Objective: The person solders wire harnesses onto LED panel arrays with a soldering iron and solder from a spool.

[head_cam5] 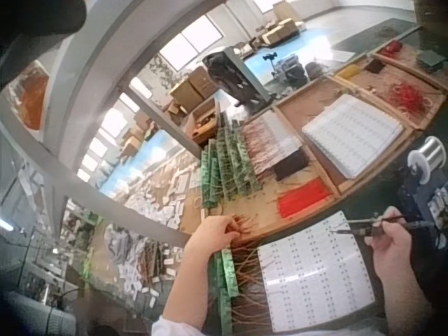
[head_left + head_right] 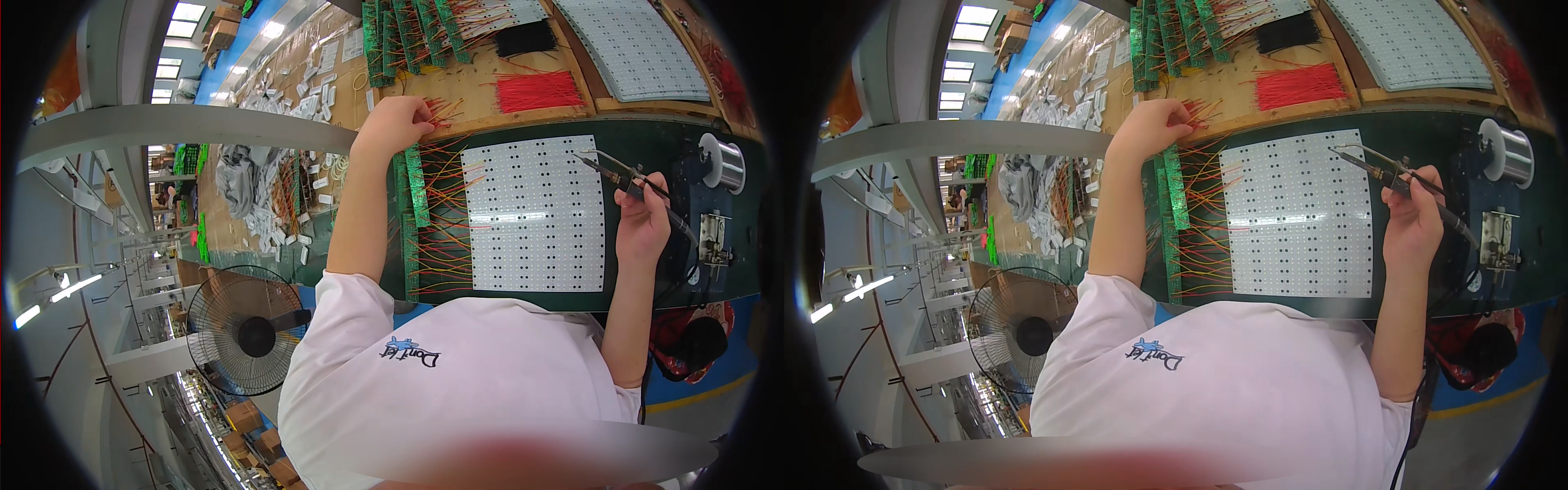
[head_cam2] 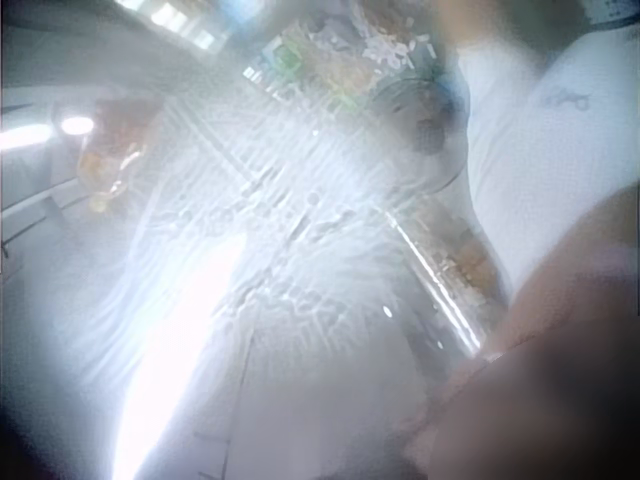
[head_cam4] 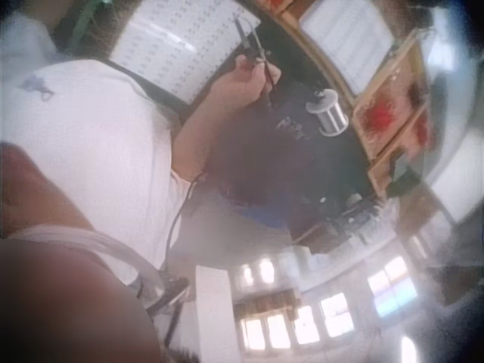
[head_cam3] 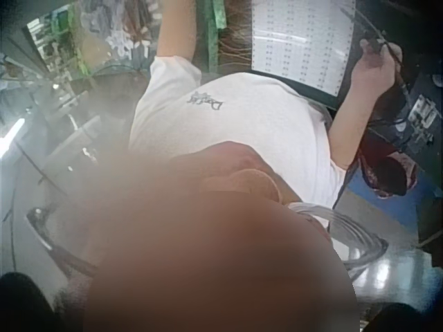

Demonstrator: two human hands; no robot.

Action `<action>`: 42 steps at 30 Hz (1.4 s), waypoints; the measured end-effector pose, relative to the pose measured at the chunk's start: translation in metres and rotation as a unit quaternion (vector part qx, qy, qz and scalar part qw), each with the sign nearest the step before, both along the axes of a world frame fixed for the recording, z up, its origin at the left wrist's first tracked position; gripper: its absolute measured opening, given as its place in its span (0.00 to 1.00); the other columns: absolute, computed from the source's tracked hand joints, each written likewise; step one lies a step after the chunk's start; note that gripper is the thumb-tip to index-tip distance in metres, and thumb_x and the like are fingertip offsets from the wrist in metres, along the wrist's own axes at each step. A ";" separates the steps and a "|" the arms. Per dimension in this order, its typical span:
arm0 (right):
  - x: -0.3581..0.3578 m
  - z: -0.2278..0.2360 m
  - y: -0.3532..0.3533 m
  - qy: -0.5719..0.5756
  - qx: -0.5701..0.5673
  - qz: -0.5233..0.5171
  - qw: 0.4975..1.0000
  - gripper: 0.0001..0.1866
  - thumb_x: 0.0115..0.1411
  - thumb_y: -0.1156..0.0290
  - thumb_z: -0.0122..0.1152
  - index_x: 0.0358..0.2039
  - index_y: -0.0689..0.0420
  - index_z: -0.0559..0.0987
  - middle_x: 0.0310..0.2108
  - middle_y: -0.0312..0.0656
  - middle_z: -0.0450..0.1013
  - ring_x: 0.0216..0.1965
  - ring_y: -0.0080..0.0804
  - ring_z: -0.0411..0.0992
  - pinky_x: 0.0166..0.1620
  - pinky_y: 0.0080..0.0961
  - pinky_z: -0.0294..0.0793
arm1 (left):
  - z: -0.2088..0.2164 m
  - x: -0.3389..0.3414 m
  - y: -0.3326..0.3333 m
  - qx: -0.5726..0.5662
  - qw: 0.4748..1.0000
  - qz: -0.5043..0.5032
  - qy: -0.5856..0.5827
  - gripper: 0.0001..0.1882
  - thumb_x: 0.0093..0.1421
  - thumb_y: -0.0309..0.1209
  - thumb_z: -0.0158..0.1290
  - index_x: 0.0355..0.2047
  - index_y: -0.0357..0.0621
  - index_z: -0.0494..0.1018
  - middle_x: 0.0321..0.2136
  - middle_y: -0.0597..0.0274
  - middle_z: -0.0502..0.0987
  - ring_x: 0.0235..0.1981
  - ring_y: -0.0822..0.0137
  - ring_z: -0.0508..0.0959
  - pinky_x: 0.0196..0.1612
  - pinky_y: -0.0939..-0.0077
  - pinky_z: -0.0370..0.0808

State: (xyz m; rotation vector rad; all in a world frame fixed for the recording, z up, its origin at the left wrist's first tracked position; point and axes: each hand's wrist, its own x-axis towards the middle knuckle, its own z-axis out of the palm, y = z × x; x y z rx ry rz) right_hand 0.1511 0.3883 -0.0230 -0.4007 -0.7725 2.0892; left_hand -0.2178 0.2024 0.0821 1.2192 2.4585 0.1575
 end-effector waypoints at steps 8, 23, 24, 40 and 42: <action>-0.006 0.013 -0.005 -0.041 -0.027 -0.031 0.998 0.04 0.64 0.71 0.56 0.32 0.56 0.72 0.27 0.36 0.73 0.29 0.24 0.70 0.37 0.25 0.68 | 0.000 0.001 -0.010 0.037 0.999 -0.005 -0.024 0.09 0.57 0.29 0.63 0.36 0.39 0.79 0.28 0.58 0.82 0.32 0.66 0.82 0.38 0.72 0.77; -0.004 0.008 -0.003 -0.032 -0.032 -0.030 0.999 0.03 0.64 0.72 0.56 0.33 0.56 0.73 0.29 0.35 0.74 0.29 0.22 0.70 0.37 0.25 0.68 | -0.009 0.003 -0.025 0.058 0.988 -0.087 0.112 0.07 0.53 0.31 0.64 0.32 0.43 0.80 0.32 0.56 0.79 0.41 0.52 0.78 0.45 0.59 0.74; -0.004 0.008 -0.003 -0.031 -0.031 -0.028 0.999 0.03 0.64 0.72 0.56 0.33 0.56 0.73 0.29 0.36 0.74 0.29 0.22 0.70 0.37 0.25 0.68 | -0.010 0.003 -0.026 0.058 0.988 -0.088 0.111 0.07 0.53 0.31 0.64 0.32 0.43 0.80 0.32 0.56 0.79 0.41 0.52 0.78 0.45 0.59 0.74; -0.006 0.010 -0.003 -0.043 -0.029 -0.022 0.998 0.04 0.63 0.70 0.55 0.33 0.57 0.73 0.26 0.38 0.74 0.29 0.27 0.70 0.39 0.27 0.68 | -0.022 0.015 -0.030 0.118 0.975 -0.061 0.180 0.09 0.53 0.33 0.66 0.33 0.47 0.79 0.30 0.60 0.79 0.38 0.54 0.79 0.45 0.58 0.73; -0.005 0.010 -0.003 -0.038 -0.019 -0.020 0.999 0.04 0.64 0.71 0.56 0.34 0.57 0.73 0.27 0.37 0.74 0.30 0.26 0.71 0.39 0.27 0.69 | -0.020 0.016 -0.030 0.114 0.975 -0.046 0.186 0.10 0.52 0.33 0.67 0.33 0.47 0.79 0.29 0.59 0.79 0.37 0.55 0.79 0.44 0.58 0.74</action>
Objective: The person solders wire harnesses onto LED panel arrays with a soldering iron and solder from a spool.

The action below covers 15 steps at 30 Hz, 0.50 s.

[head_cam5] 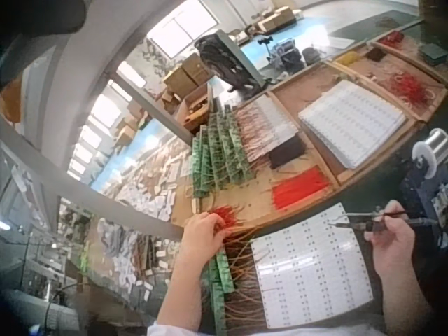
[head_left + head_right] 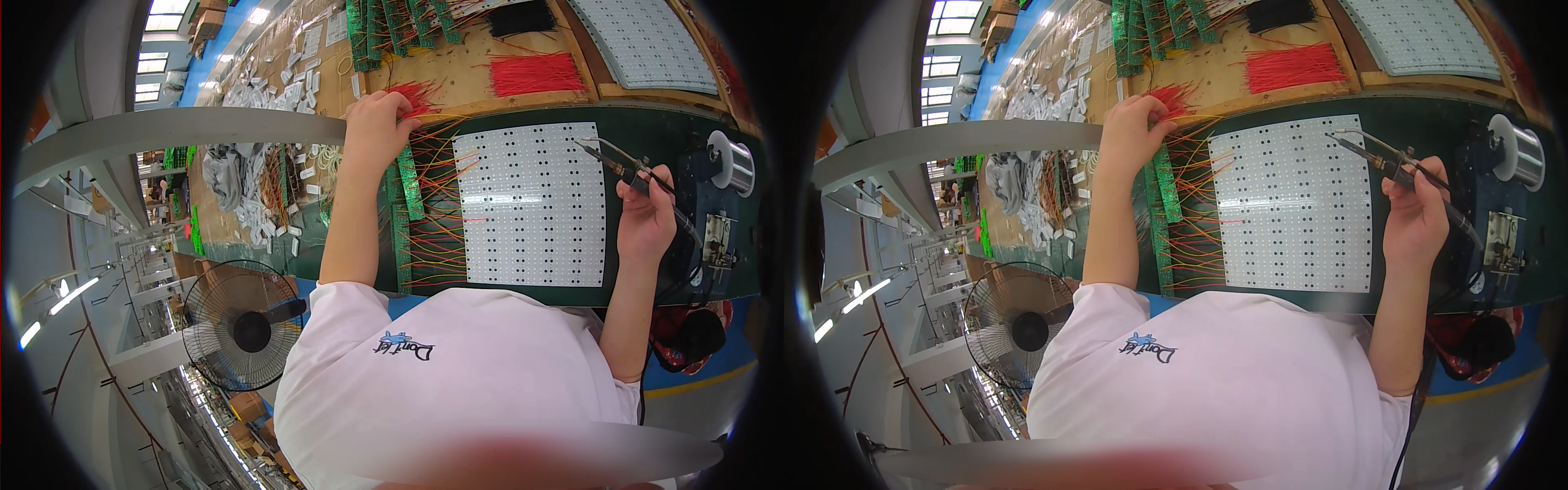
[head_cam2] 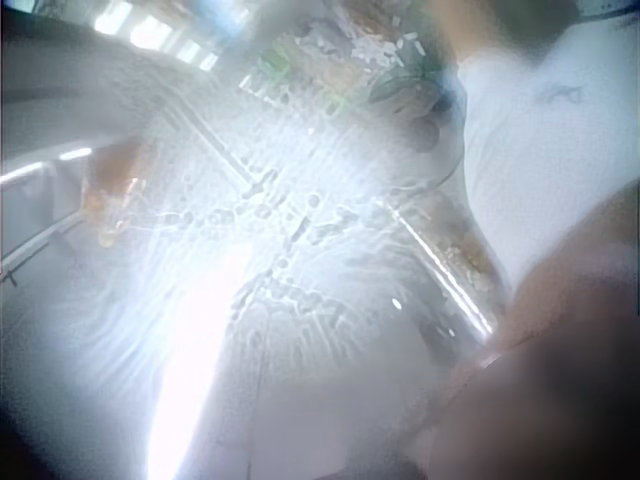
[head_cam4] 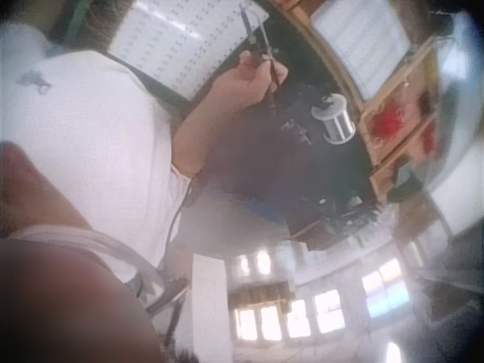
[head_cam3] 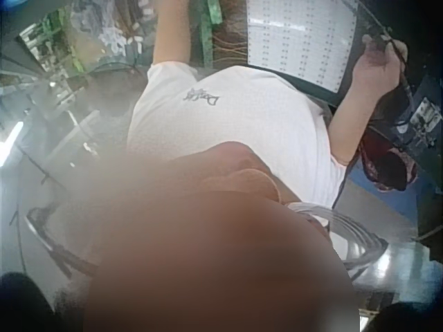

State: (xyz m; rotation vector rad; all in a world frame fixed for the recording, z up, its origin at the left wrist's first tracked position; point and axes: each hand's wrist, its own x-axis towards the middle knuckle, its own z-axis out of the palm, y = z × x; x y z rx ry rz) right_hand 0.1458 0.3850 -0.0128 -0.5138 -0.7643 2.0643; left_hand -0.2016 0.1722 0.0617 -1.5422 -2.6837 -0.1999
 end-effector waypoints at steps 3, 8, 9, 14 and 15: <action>0.003 -0.007 0.002 0.020 -0.007 0.005 1.000 0.04 0.64 0.71 0.56 0.34 0.57 0.74 0.30 0.37 0.75 0.30 0.24 0.72 0.39 0.27 0.70 | 0.001 0.001 0.000 0.008 1.000 0.024 -0.002 0.10 0.51 0.34 0.68 0.31 0.47 0.80 0.29 0.59 0.80 0.37 0.55 0.80 0.43 0.57 0.74; 0.002 -0.005 0.002 0.014 -0.016 0.002 1.000 0.04 0.64 0.71 0.56 0.34 0.57 0.74 0.31 0.36 0.75 0.30 0.23 0.72 0.39 0.27 0.70 | 0.006 0.008 0.001 -0.021 0.998 0.036 0.050 0.08 0.51 0.34 0.68 0.27 0.47 0.80 0.27 0.61 0.79 0.37 0.54 0.79 0.43 0.57 0.73; 0.003 -0.005 0.003 0.019 -0.015 0.005 1.000 0.04 0.64 0.71 0.56 0.34 0.57 0.74 0.31 0.36 0.75 0.30 0.23 0.72 0.39 0.27 0.70 | 0.005 0.009 0.002 -0.022 0.998 0.036 0.049 0.08 0.51 0.34 0.68 0.27 0.47 0.80 0.27 0.61 0.79 0.37 0.54 0.79 0.43 0.57 0.73; 0.003 -0.005 0.002 0.022 -0.012 0.007 1.000 0.04 0.64 0.71 0.56 0.35 0.57 0.74 0.31 0.37 0.75 0.31 0.24 0.72 0.39 0.27 0.70 | 0.000 0.002 -0.003 0.021 1.000 -0.016 -0.002 0.06 0.55 0.28 0.63 0.32 0.47 0.78 0.29 0.62 0.78 0.40 0.54 0.78 0.44 0.58 0.71; 0.003 -0.005 0.002 0.021 -0.013 0.006 1.000 0.04 0.64 0.71 0.56 0.35 0.58 0.74 0.31 0.37 0.74 0.31 0.24 0.72 0.39 0.27 0.70 | 0.000 0.003 -0.006 0.021 1.000 -0.016 -0.003 0.06 0.55 0.28 0.63 0.32 0.47 0.78 0.29 0.62 0.78 0.40 0.54 0.78 0.44 0.58 0.71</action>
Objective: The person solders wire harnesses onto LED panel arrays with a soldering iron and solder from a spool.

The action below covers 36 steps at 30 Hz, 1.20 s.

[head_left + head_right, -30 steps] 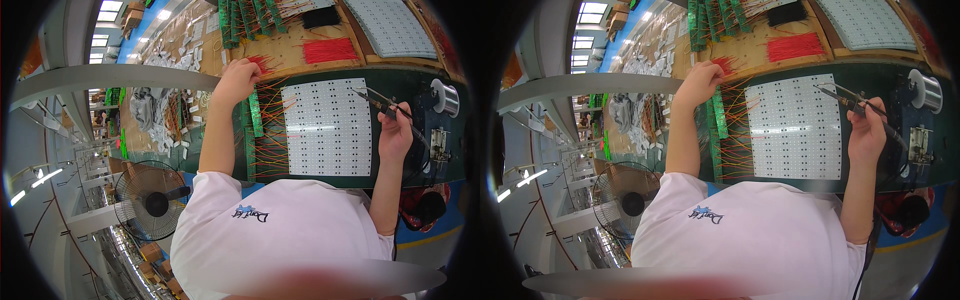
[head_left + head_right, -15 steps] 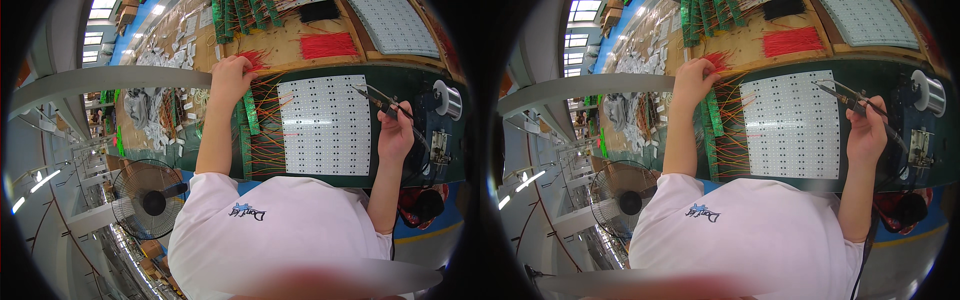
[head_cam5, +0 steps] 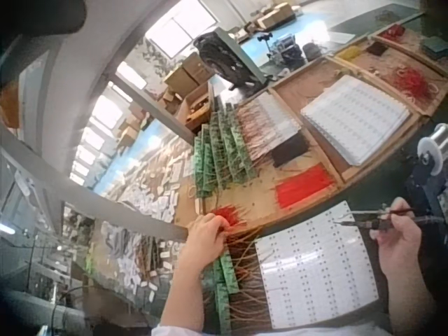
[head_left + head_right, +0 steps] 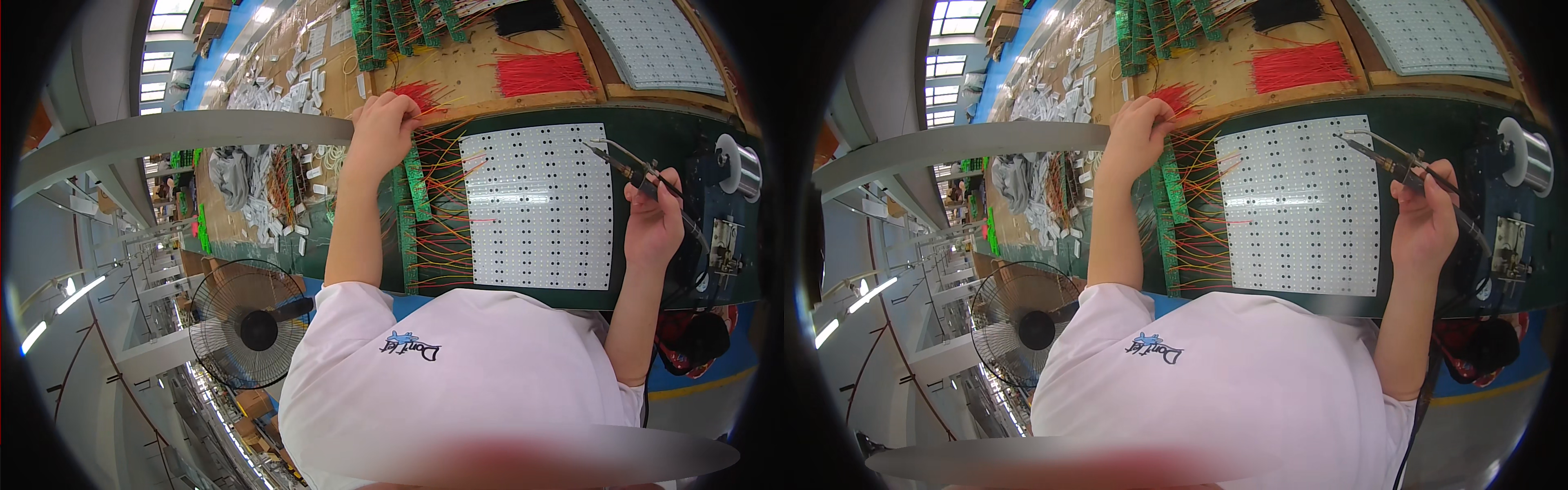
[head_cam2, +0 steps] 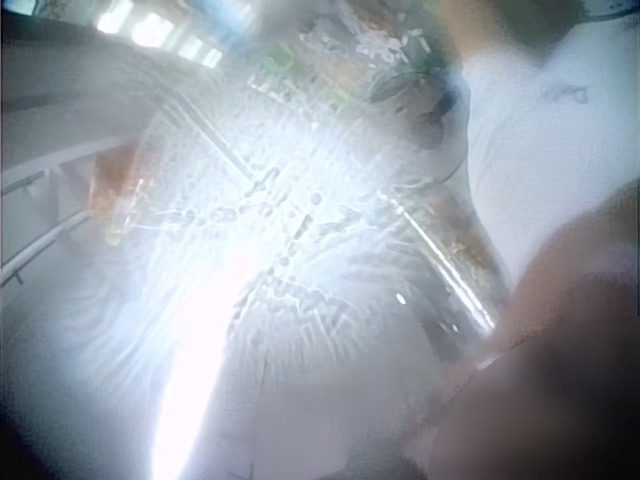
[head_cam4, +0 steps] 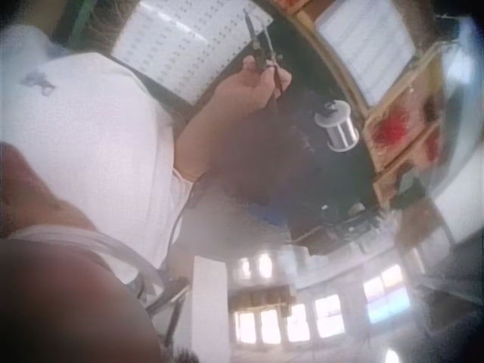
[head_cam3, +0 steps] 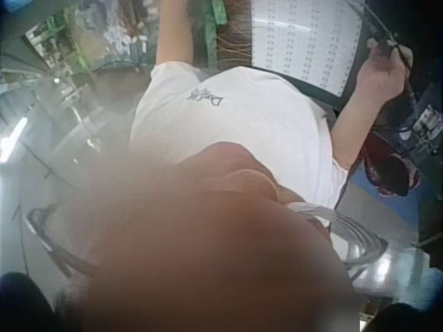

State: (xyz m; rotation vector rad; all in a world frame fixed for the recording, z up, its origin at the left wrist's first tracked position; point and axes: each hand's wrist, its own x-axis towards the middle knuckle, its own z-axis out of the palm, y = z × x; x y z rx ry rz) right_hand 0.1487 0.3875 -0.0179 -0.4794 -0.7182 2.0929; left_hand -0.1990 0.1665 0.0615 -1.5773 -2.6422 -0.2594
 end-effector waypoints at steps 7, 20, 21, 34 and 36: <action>-0.001 0.000 0.000 -0.010 0.013 -0.001 1.000 0.05 0.64 0.71 0.56 0.34 0.58 0.74 0.30 0.37 0.75 0.30 0.26 0.73 0.39 0.28 0.70 | 0.005 0.011 0.007 0.009 0.994 -0.091 -0.068 0.07 0.58 0.23 0.58 0.37 0.47 0.74 0.33 0.62 0.78 0.41 0.55 0.76 0.51 0.59 0.67; -0.012 0.028 -0.013 -0.112 0.143 0.066 0.981 0.08 0.60 0.74 0.60 0.30 0.57 0.68 0.27 0.37 0.69 0.26 0.21 0.67 0.30 0.17 0.64 | -0.019 0.020 0.010 0.038 0.985 -0.150 -0.071 0.05 0.62 0.25 0.54 0.38 0.44 0.73 0.34 0.58 0.79 0.39 0.52 0.78 0.46 0.58 0.73; -0.017 0.035 -0.014 -0.137 0.181 0.080 0.971 0.09 0.59 0.75 0.61 0.29 0.57 0.68 0.26 0.36 0.68 0.25 0.20 0.66 0.28 0.15 0.63 | -0.021 0.021 0.008 0.044 0.986 -0.145 -0.076 0.05 0.62 0.25 0.54 0.38 0.44 0.73 0.34 0.58 0.79 0.39 0.52 0.78 0.46 0.58 0.73; -0.126 0.019 0.013 -0.188 0.216 0.204 0.936 0.10 0.54 0.76 0.65 0.29 0.56 0.70 0.28 0.33 0.68 0.24 0.16 0.64 0.27 0.13 0.63 | -0.061 0.026 0.009 0.149 0.978 -0.143 -0.041 0.05 0.57 0.30 0.60 0.34 0.49 0.75 0.30 0.66 0.78 0.33 0.61 0.80 0.38 0.66 0.72; -0.125 0.012 0.009 -0.190 0.215 0.225 0.931 0.10 0.54 0.75 0.65 0.29 0.57 0.70 0.29 0.35 0.69 0.25 0.17 0.65 0.28 0.13 0.63 | -0.062 0.026 0.010 0.154 0.979 -0.128 -0.045 0.06 0.57 0.31 0.61 0.33 0.50 0.75 0.30 0.67 0.78 0.33 0.62 0.80 0.38 0.66 0.72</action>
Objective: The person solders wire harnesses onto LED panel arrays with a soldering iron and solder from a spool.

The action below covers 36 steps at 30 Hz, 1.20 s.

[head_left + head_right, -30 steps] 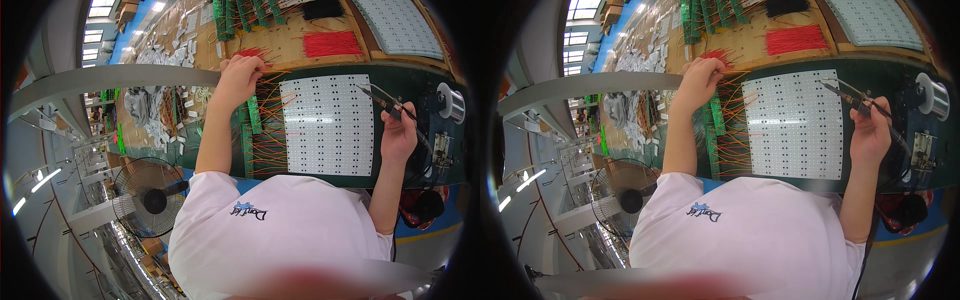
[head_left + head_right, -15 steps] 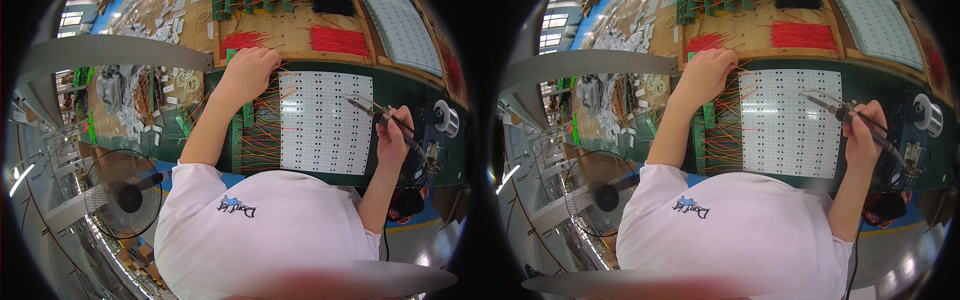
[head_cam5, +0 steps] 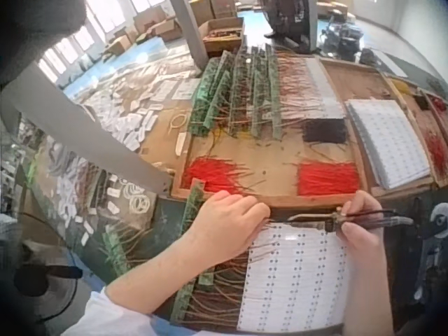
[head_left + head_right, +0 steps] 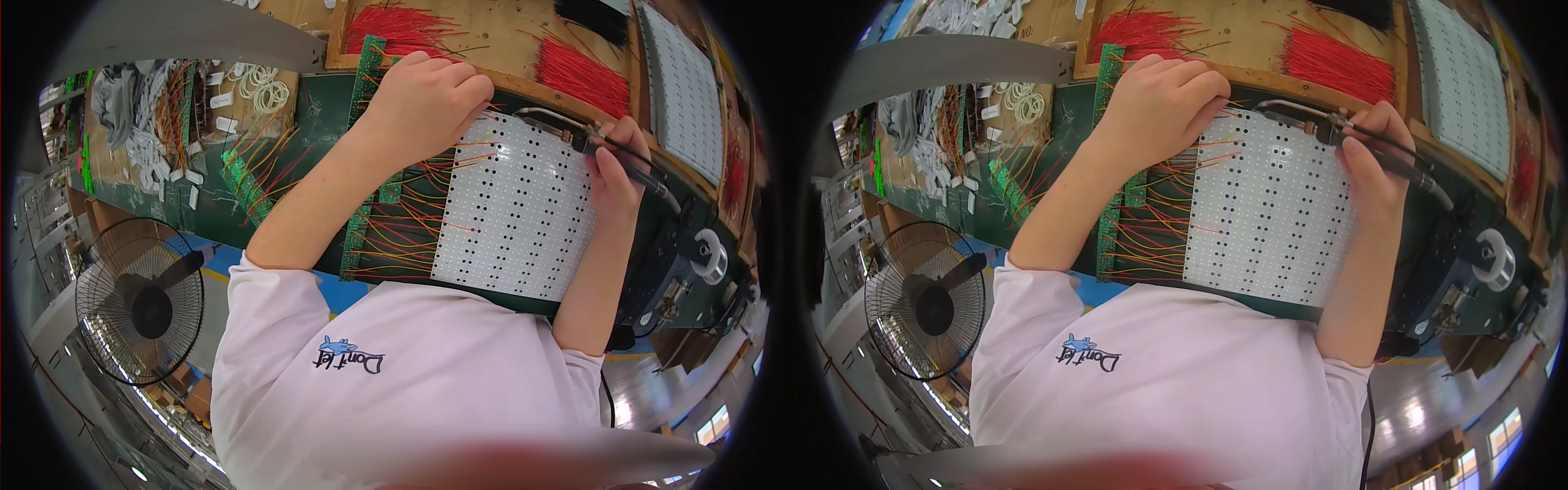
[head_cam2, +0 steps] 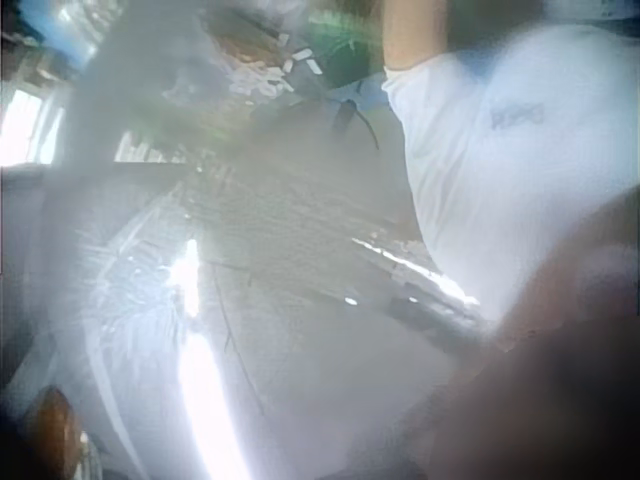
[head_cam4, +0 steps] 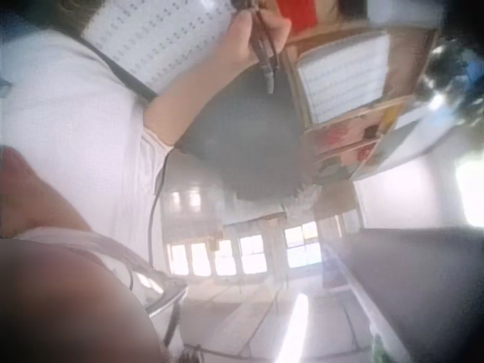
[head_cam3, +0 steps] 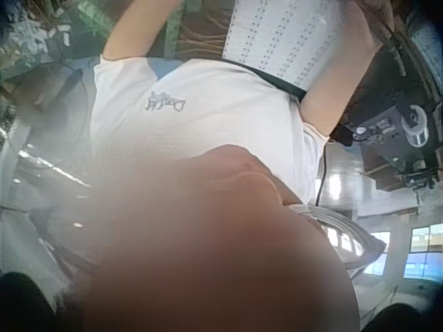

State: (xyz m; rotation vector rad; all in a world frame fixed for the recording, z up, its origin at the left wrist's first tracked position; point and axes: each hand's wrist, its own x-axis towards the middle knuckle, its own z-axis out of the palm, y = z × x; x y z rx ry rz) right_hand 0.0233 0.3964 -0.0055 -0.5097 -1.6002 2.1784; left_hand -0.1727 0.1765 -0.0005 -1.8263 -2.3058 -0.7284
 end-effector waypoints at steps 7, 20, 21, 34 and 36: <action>0.000 -0.010 -0.001 0.041 0.028 0.021 0.999 0.12 0.54 0.73 0.66 0.31 0.58 0.69 0.29 0.38 0.69 0.26 0.19 0.65 0.28 0.14 0.63 | 0.003 -0.004 0.000 -0.022 1.000 -0.007 -0.005 0.06 0.57 0.32 0.61 0.33 0.51 0.75 0.30 0.67 0.79 0.33 0.62 0.79 0.37 0.66 0.71; 0.003 -0.009 0.000 0.034 0.099 0.047 0.993 0.12 0.55 0.73 0.66 0.30 0.59 0.69 0.28 0.40 0.69 0.27 0.21 0.64 0.31 0.18 0.64 | 0.005 0.008 0.000 -0.026 0.999 0.027 -0.026 0.05 0.56 0.32 0.60 0.32 0.49 0.75 0.30 0.66 0.78 0.34 0.61 0.78 0.40 0.64 0.71; 0.003 -0.009 0.000 0.034 0.115 0.056 0.991 0.12 0.55 0.73 0.66 0.30 0.59 0.69 0.28 0.40 0.69 0.27 0.22 0.64 0.31 0.19 0.64 | 0.004 0.007 0.001 -0.025 0.999 0.024 -0.029 0.05 0.56 0.32 0.60 0.32 0.49 0.75 0.30 0.66 0.78 0.34 0.61 0.78 0.40 0.64 0.71; 0.002 -0.012 -0.003 0.047 0.110 0.020 0.993 0.14 0.56 0.72 0.67 0.30 0.59 0.68 0.28 0.41 0.70 0.24 0.18 0.64 0.27 0.13 0.61 | 0.008 0.013 0.007 0.002 0.999 0.044 -0.018 0.05 0.55 0.31 0.61 0.31 0.49 0.76 0.29 0.67 0.80 0.31 0.62 0.78 0.39 0.64 0.72; 0.003 -0.013 -0.001 0.053 0.110 0.022 0.992 0.13 0.57 0.73 0.67 0.30 0.59 0.68 0.28 0.41 0.71 0.24 0.19 0.65 0.26 0.14 0.62 | 0.009 0.013 0.007 0.005 0.999 0.042 -0.013 0.05 0.55 0.31 0.61 0.31 0.49 0.76 0.29 0.67 0.80 0.31 0.62 0.78 0.39 0.65 0.72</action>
